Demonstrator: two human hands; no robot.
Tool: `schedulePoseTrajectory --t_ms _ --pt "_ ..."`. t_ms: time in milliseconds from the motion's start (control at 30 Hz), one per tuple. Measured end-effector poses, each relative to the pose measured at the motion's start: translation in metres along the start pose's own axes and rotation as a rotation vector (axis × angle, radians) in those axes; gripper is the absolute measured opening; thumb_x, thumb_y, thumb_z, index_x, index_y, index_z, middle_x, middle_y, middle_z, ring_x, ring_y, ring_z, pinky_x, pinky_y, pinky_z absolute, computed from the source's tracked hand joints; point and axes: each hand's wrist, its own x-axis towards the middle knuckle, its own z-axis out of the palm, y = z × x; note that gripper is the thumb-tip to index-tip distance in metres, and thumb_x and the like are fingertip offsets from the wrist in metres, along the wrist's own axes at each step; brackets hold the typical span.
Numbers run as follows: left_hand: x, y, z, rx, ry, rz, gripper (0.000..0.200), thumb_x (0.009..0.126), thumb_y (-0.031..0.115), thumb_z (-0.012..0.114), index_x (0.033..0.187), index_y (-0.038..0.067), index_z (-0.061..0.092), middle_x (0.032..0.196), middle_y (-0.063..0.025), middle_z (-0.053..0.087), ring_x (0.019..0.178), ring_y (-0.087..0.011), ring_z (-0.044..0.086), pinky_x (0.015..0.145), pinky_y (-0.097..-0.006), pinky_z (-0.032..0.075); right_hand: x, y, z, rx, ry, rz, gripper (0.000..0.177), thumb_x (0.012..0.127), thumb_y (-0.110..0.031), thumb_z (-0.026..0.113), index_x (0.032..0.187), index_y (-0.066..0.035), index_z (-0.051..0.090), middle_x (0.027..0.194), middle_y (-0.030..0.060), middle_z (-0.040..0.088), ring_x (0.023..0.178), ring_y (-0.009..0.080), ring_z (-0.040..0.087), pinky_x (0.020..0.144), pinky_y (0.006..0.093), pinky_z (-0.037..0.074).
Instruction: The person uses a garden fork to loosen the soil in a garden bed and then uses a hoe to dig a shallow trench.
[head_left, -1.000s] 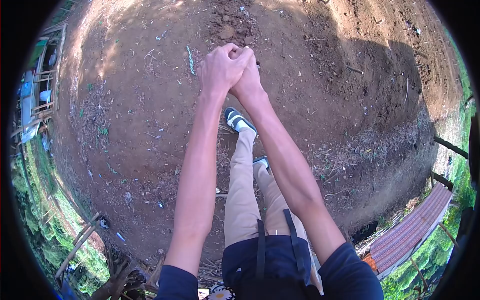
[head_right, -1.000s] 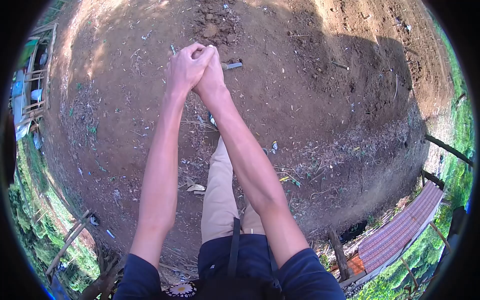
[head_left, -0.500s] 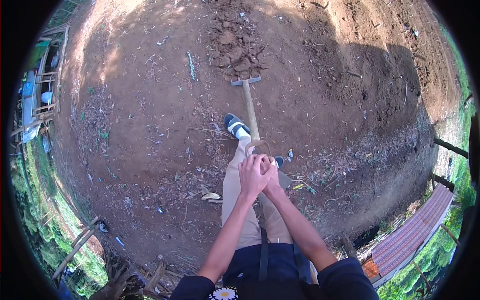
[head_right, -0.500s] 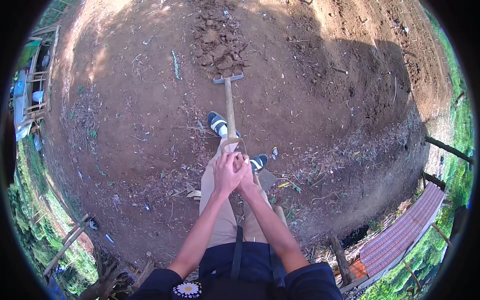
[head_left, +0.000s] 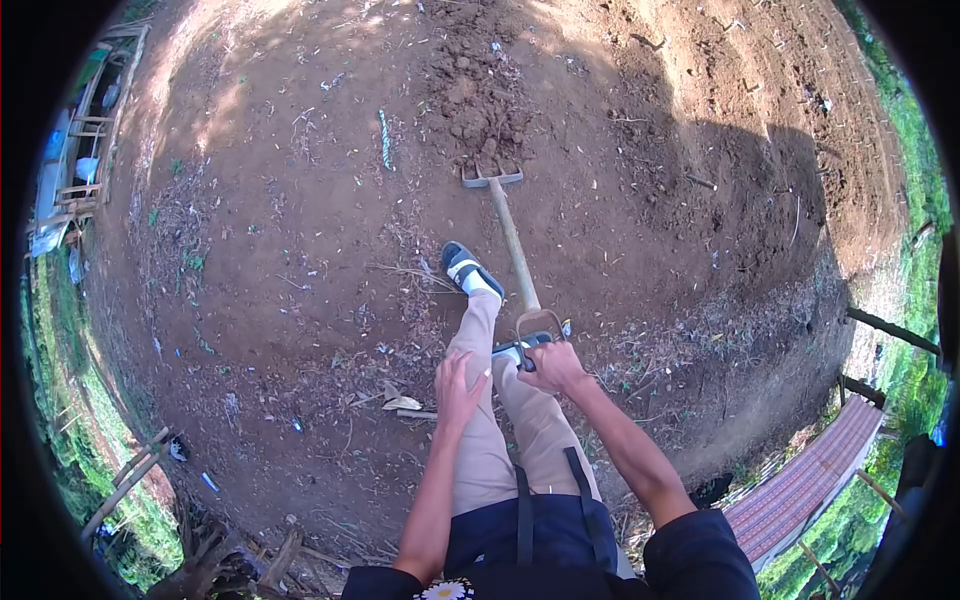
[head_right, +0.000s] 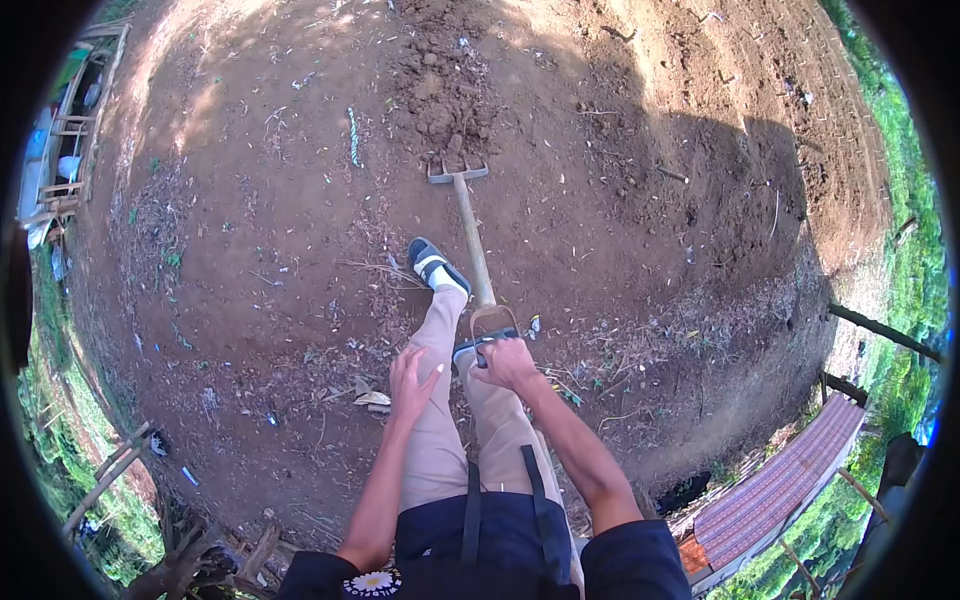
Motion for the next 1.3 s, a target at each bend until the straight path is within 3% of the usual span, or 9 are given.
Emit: schedulePoseTrajectory --t_ms 167,267,467,667,733,967,1133,1267,1300 --pt "-0.003 -0.012 0.023 0.042 -0.063 -0.113 0.048 0.074 0.028 0.062 0.117 0.014 0.048 0.124 -0.0155 0.039 0.113 -0.0344 0.039 0.093 -0.0440 0.032 0.018 -0.024 -0.136 -0.124 0.290 -0.023 0.036 0.068 -0.040 0.054 0.068 -0.005 0.062 0.057 0.0140 0.058 0.057 0.0294 0.060 0.057 0.0399 0.048" --pt "-0.004 -0.006 0.022 0.006 -0.066 -0.123 0.050 0.074 0.029 0.062 0.119 0.014 0.045 0.125 -0.0158 0.039 0.115 -0.0348 0.038 0.094 -0.0440 0.033 0.017 -0.052 -0.241 -0.062 0.434 -0.030 0.032 0.073 -0.037 0.052 0.081 -0.009 0.066 0.058 0.0132 0.058 0.056 0.0268 0.060 0.057 0.0377 0.048" --pt "-0.004 -0.032 0.007 -0.406 0.102 -0.191 0.052 0.080 0.031 0.056 0.124 0.008 0.039 0.122 -0.0193 0.042 0.113 -0.0338 0.041 0.093 -0.0401 0.034 -0.051 -0.123 -0.364 -0.148 0.379 -0.033 0.034 0.071 -0.029 0.047 0.072 -0.002 0.067 0.038 0.0073 0.042 0.035 0.0199 0.047 0.043 0.0317 0.041" --pt "-0.046 -0.089 0.005 -0.590 0.031 -0.666 0.051 0.083 0.032 0.051 0.126 0.007 0.037 0.111 -0.0208 0.052 0.100 -0.0322 0.053 0.088 -0.0381 0.039 -0.013 -0.119 -0.312 -0.314 0.232 -0.064 0.032 0.072 -0.031 0.048 0.075 -0.008 0.068 0.046 0.0162 0.052 0.044 0.0280 0.056 0.049 0.0358 0.047" --pt "-0.080 -0.116 0.009 -0.413 -0.130 -0.717 0.051 0.083 0.031 0.051 0.126 0.008 0.037 0.113 -0.0212 0.051 0.100 -0.0299 0.053 0.086 -0.0376 0.040 -0.004 -0.116 -0.307 -0.331 0.216 -0.139 0.031 0.072 -0.032 0.048 0.076 -0.008 0.068 0.048 0.0171 0.053 0.046 0.0283 0.057 0.050 0.0360 0.047" --pt "-0.190 -0.191 0.070 -0.419 0.062 -0.698 0.050 0.077 0.018 0.059 0.117 -0.005 0.041 0.107 -0.0213 0.052 0.094 -0.0292 0.054 0.086 -0.0375 0.041 0.019 -0.101 -0.337 -0.339 0.274 -0.144 0.037 0.074 -0.039 0.051 0.071 -0.007 0.068 0.050 0.0183 0.054 0.050 0.0308 0.058 0.051 0.0368 0.047" --pt "-0.132 -0.106 -0.031 -0.559 -0.072 -0.886 0.051 0.080 0.023 0.057 0.121 0.002 0.036 0.102 -0.0168 0.053 0.082 -0.0277 0.056 0.075 -0.0372 0.046 0.040 -0.094 -0.353 -0.360 0.237 -0.106 0.039 0.074 -0.042 0.051 0.066 -0.007 0.067 0.050 0.0184 0.054 0.051 0.0311 0.058 0.051 0.0371 0.047" --pt "-0.074 -0.100 -0.089 -0.522 0.035 -0.748 0.050 0.082 0.027 0.054 0.123 0.008 0.034 0.100 -0.0143 0.054 0.074 -0.0231 0.057 0.059 -0.0316 0.048 0.038 -0.084 -0.354 -0.335 0.297 -0.187 0.037 0.074 -0.041 0.050 0.071 -0.009 0.068 0.047 0.0166 0.052 0.046 0.0297 0.055 0.047 0.0367 0.045" --pt "-0.057 -0.090 -0.113 -0.739 0.089 -0.811 0.048 0.083 0.028 0.053 0.124 0.010 0.033 0.099 -0.0128 0.055 0.071 -0.0188 0.057 0.053 -0.0274 0.045 0.040 -0.085 -0.355 -0.345 0.318 -0.207 0.037 0.074 -0.042 0.051 0.068 -0.009 0.068 0.046 0.0161 0.051 0.046 0.0299 0.055 0.047 0.0372 0.045"
